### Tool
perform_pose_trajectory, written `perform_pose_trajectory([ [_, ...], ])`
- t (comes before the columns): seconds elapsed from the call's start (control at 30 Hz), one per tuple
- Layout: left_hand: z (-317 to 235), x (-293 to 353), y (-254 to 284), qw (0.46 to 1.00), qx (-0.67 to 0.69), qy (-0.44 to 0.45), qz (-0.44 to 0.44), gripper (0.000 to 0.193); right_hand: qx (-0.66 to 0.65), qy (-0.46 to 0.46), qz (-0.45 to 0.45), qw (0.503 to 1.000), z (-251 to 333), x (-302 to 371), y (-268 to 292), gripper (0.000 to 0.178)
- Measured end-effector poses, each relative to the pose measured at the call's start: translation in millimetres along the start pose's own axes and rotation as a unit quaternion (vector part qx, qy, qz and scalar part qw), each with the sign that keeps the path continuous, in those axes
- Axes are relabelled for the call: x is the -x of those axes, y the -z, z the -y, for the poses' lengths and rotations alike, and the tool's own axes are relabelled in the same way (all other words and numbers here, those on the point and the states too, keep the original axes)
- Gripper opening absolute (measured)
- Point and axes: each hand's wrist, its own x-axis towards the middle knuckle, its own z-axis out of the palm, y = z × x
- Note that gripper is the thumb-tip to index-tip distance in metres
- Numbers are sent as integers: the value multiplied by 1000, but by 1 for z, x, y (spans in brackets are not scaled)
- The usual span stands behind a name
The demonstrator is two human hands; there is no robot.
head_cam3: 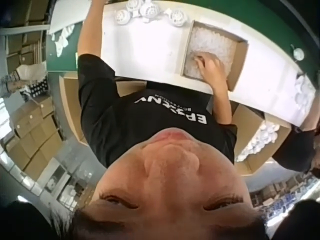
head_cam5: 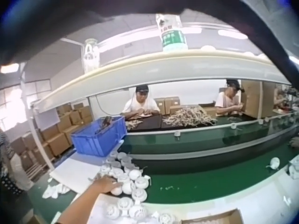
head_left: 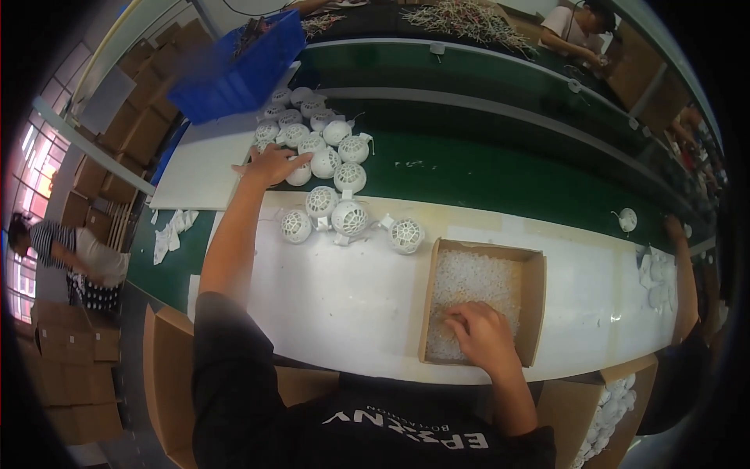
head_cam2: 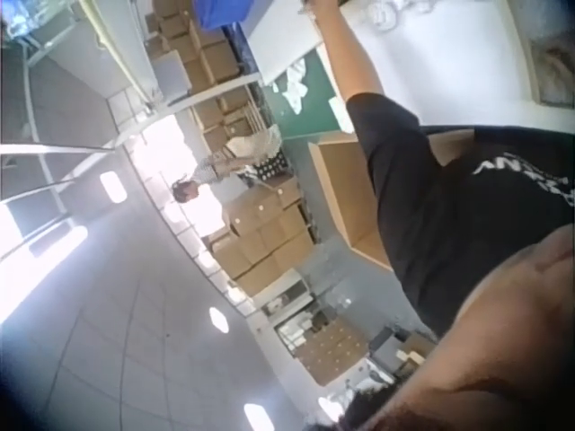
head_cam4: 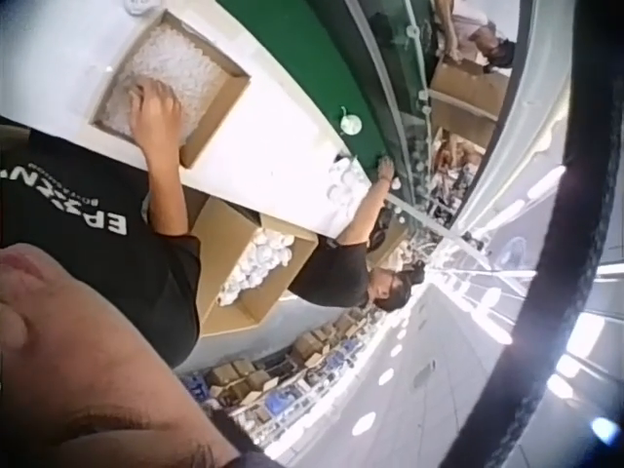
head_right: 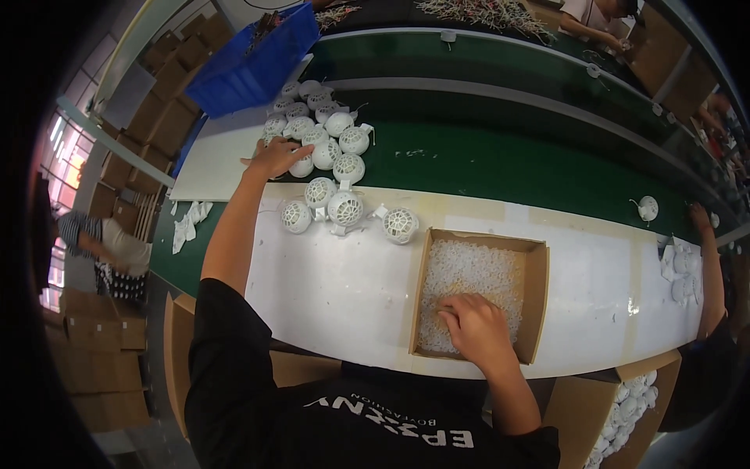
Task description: Assembling decorative plastic items by joining white plastic shells to blue bases using small plastic pins.
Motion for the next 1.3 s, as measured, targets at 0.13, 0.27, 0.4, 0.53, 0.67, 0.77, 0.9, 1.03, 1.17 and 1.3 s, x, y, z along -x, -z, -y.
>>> perform_pose_trajectory([
  [0.13,-4,-7,6,992,-30,73,102,77,-29,57,1,998,1,-2,3,9],
  [0.27,7,15,5,990,-37,41,130,80,-7,159,58,986,24,-26,25,7],
  [0.4,32,54,-16,996,25,-1,89,79,50,228,79,969,53,-107,32,9],
  [0.53,17,116,-28,989,144,17,-19,57,60,223,98,968,64,-224,-5,25],
  [0.67,16,161,-58,959,161,2,-232,40,33,177,22,983,73,-318,-78,40],
  [0.77,1,185,-63,940,177,-18,-291,32,28,138,-1,990,69,-351,-118,46],
  [0.9,-24,197,-69,921,191,-123,-317,32,26,113,55,992,65,-381,-114,49],
  [1.03,-35,169,-66,912,230,-136,-313,37,-96,26,236,967,65,-373,-90,45],
  [1.17,-36,109,-56,908,208,-89,-353,43,-161,91,266,946,51,-335,-89,38],
  [1.3,-28,80,-42,945,308,-1,-109,46,-77,167,262,947,66,-264,-81,38],
])
